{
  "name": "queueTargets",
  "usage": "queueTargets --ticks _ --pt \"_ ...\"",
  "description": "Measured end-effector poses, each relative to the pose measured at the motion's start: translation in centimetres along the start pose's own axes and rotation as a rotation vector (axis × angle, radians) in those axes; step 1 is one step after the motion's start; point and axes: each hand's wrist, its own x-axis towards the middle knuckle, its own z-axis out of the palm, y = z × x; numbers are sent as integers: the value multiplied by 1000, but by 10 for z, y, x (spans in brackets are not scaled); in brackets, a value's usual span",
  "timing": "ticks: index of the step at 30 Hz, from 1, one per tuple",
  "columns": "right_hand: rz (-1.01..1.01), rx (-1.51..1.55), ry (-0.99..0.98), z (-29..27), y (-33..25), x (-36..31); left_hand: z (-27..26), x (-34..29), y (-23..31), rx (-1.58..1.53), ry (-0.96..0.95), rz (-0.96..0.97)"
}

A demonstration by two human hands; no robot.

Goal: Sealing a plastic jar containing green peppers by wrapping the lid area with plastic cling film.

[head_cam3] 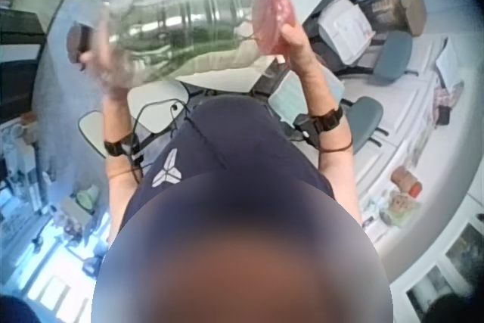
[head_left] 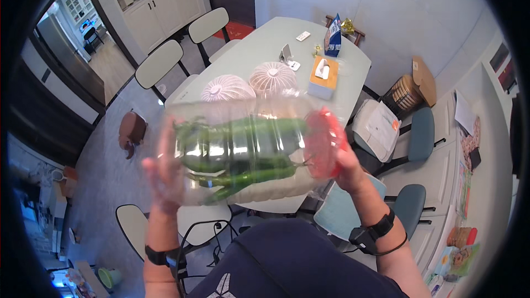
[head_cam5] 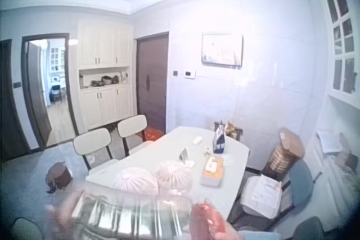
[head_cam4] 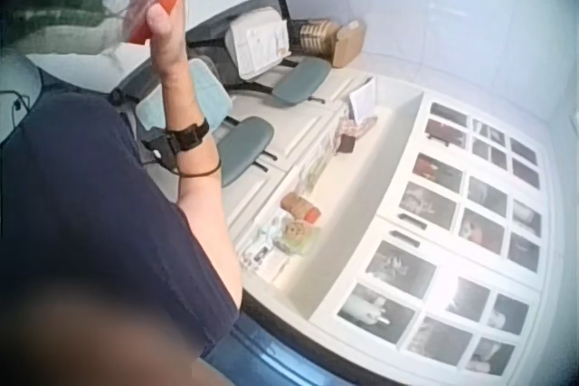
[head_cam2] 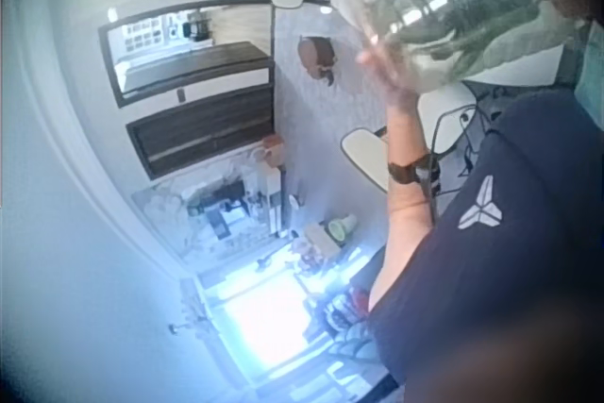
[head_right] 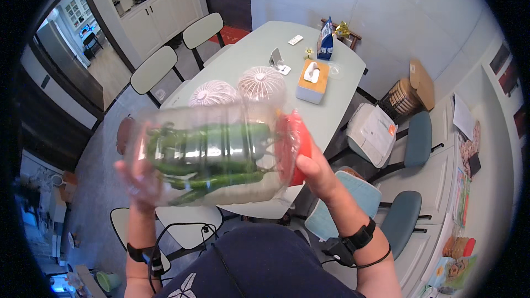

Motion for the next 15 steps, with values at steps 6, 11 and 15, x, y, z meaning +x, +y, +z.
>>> queueTargets --ticks 6,11,15 --pt "459 93 129 -5 44 -11 0 -23 -47 31 230 -515" --pt "311 79 139 9 11 -2 5 -4 -27 -11 283 -507" --pt "-99 -32 -4 16 -57 -3 11 -2 24 -156 -71 43"
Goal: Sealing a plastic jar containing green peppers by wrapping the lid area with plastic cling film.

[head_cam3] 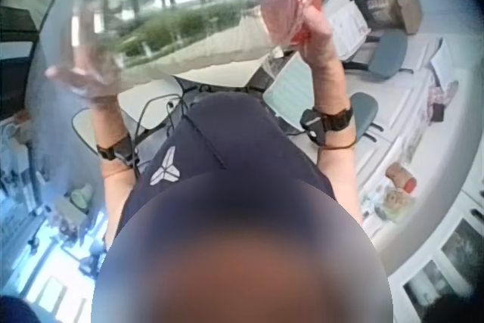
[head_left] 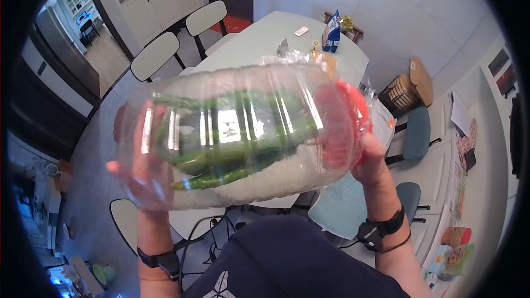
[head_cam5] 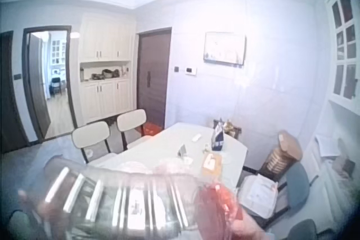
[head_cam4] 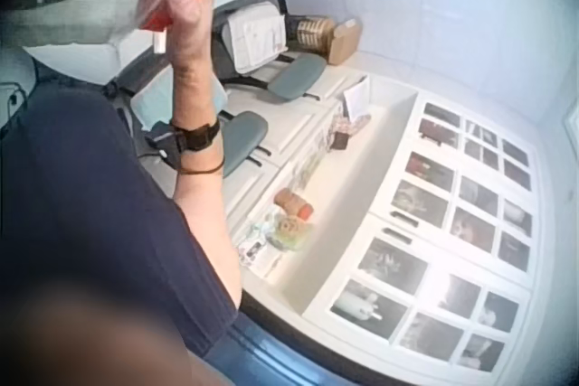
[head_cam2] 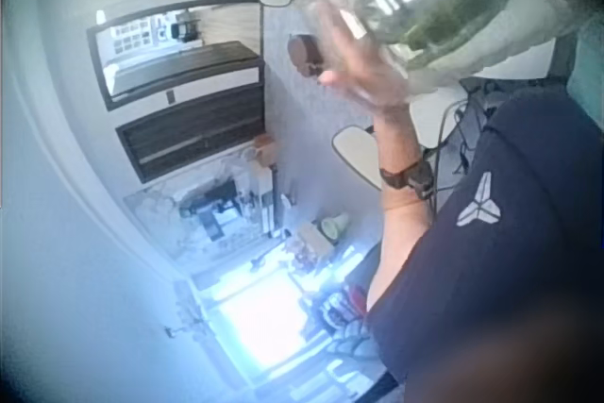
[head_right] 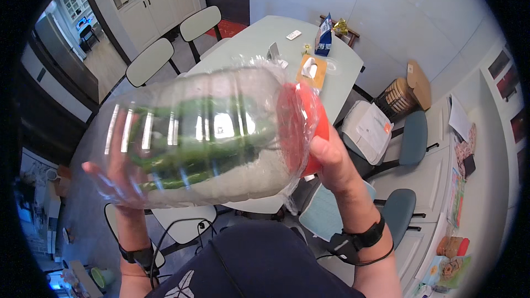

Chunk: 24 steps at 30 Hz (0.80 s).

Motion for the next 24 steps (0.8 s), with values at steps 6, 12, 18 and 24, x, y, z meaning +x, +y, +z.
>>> queueTargets --ticks 6,12,18,24 --pt "262 -41 88 13 30 11 7 -6 -22 129 366 -223" --pt "35 -41 68 3 41 8 -8 -10 -14 230 198 27" --pt "245 35 41 7 56 8 -7 -13 -25 227 335 -267" --pt "178 110 17 -1 75 0 -6 -16 -28 221 271 -158"
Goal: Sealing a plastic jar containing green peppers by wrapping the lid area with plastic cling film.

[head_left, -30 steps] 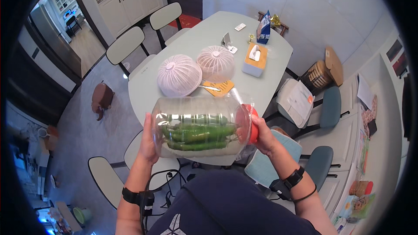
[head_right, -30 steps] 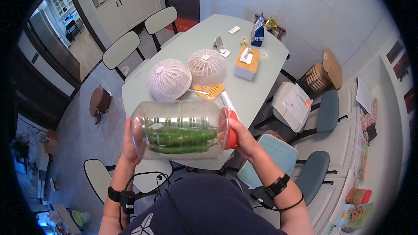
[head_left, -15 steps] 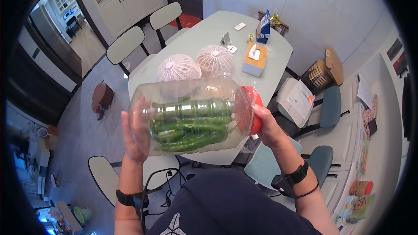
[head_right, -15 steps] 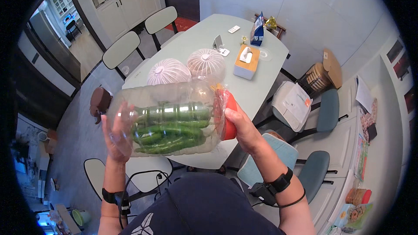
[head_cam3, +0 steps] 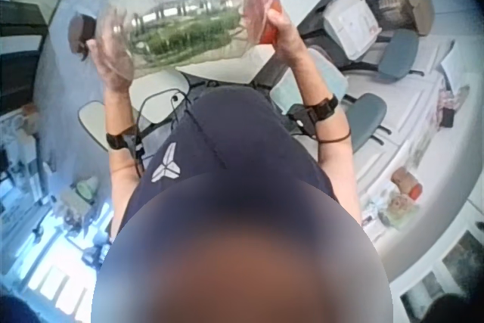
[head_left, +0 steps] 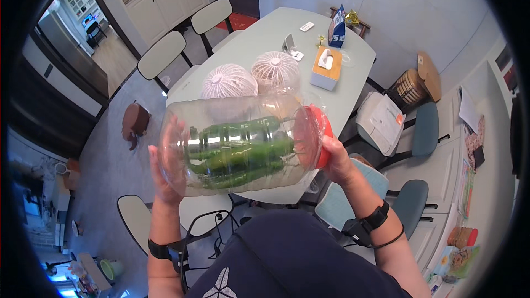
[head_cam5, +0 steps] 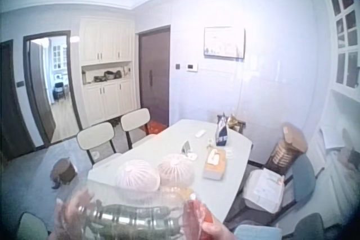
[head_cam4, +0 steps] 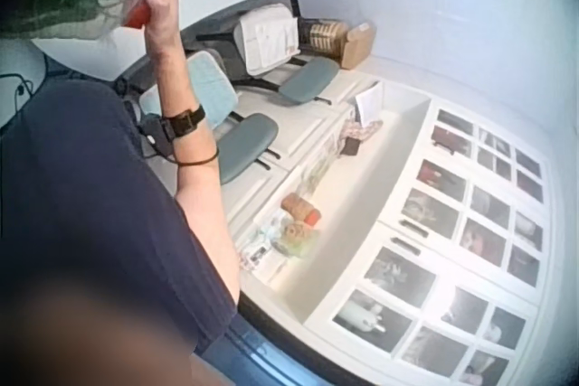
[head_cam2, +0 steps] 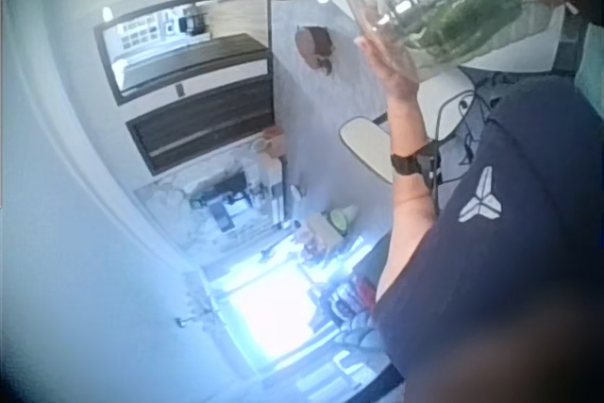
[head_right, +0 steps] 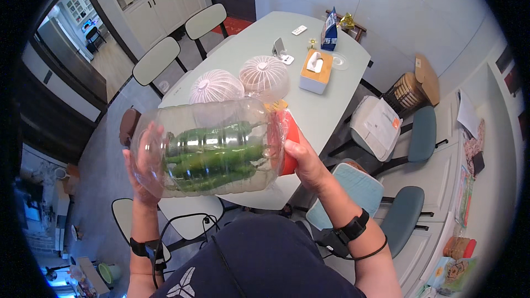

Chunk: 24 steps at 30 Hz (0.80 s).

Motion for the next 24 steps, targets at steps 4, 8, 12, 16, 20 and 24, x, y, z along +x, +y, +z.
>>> queueTargets --ticks 4,8,12,16,20,24 --pt "21 90 1 -5 9 -1 1 5 5 5 -12 -31" --pt "121 232 -19 -9 29 -5 7 9 11 107 -32 -47" --pt "45 365 147 -8 47 -10 26 13 26 177 -118 -23" --pt "12 502 148 -7 56 -14 48 17 40 413 -177 39" --pt "32 636 140 -16 73 -20 48 24 29 397 -145 -56" --pt "173 453 236 -23 72 -14 38 38 -6 143 -109 -244"
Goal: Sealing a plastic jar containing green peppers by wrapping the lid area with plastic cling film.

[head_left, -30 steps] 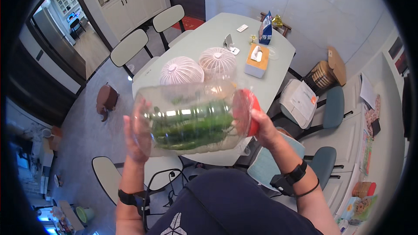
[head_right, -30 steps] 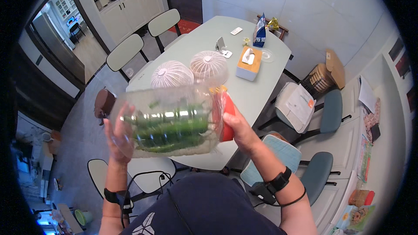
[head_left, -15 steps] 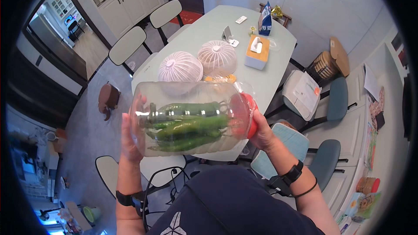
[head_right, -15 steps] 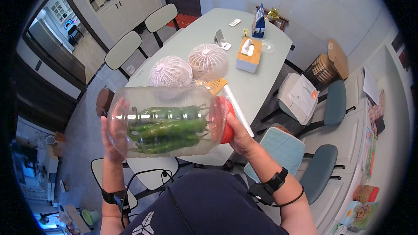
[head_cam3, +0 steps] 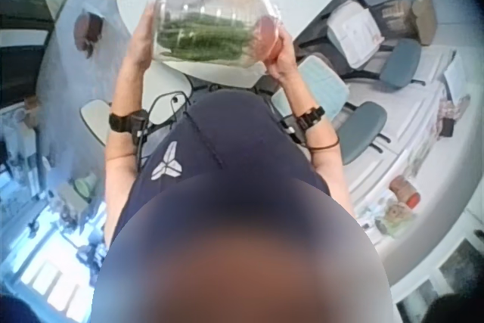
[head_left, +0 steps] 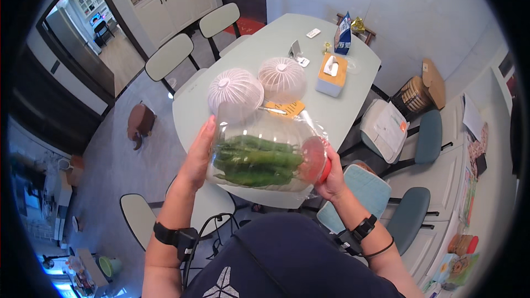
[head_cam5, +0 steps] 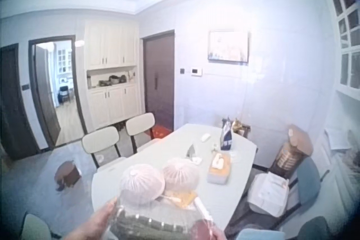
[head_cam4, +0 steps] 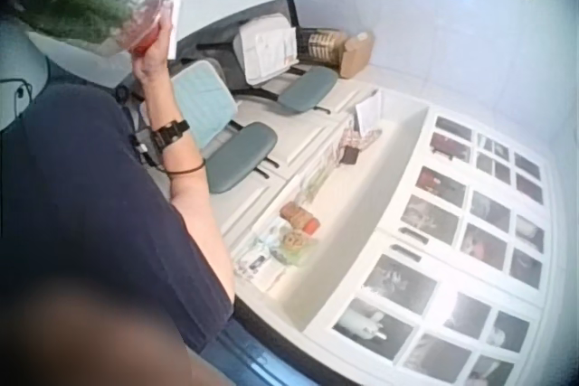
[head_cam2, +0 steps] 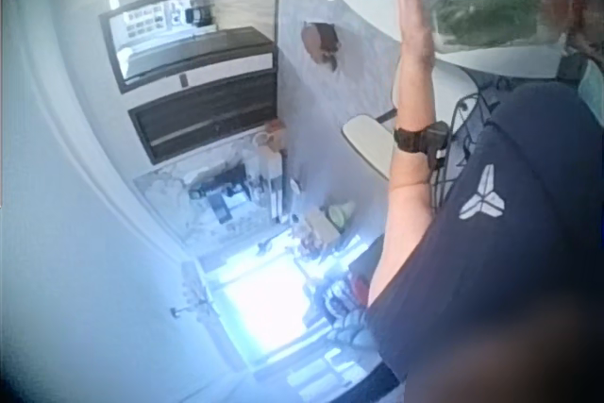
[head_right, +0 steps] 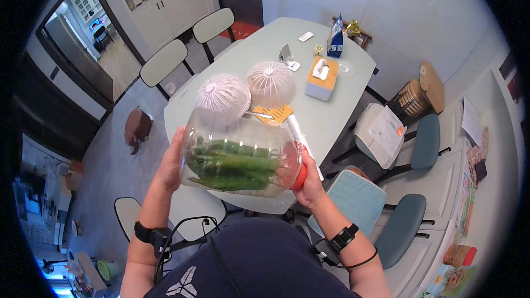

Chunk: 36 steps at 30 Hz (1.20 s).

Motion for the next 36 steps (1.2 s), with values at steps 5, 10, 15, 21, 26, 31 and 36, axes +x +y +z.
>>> queueTargets --ticks 5,10,15,21,26,31,36 --pt "-261 -299 -40 69 -98 -1 -9 6 45 -24 30 337" --pt "-676 -374 -373 133 -174 -42 -3 -33 100 -111 -57 795" --pt "-404 -471 -181 113 -128 -19 4 -16 41 -15 49 532" --pt "-306 -445 -204 67 -103 -2 -14 -9 0 -117 17 436" --pt "-309 -435 -120 45 -88 6 -14 -13 -16 -128 64 274" --pt "-76 -373 94 52 -70 7 -14 -5 -24 -133 105 9" --pt "-427 -379 -136 93 -114 -8 -19 -10 46 249 61 384"
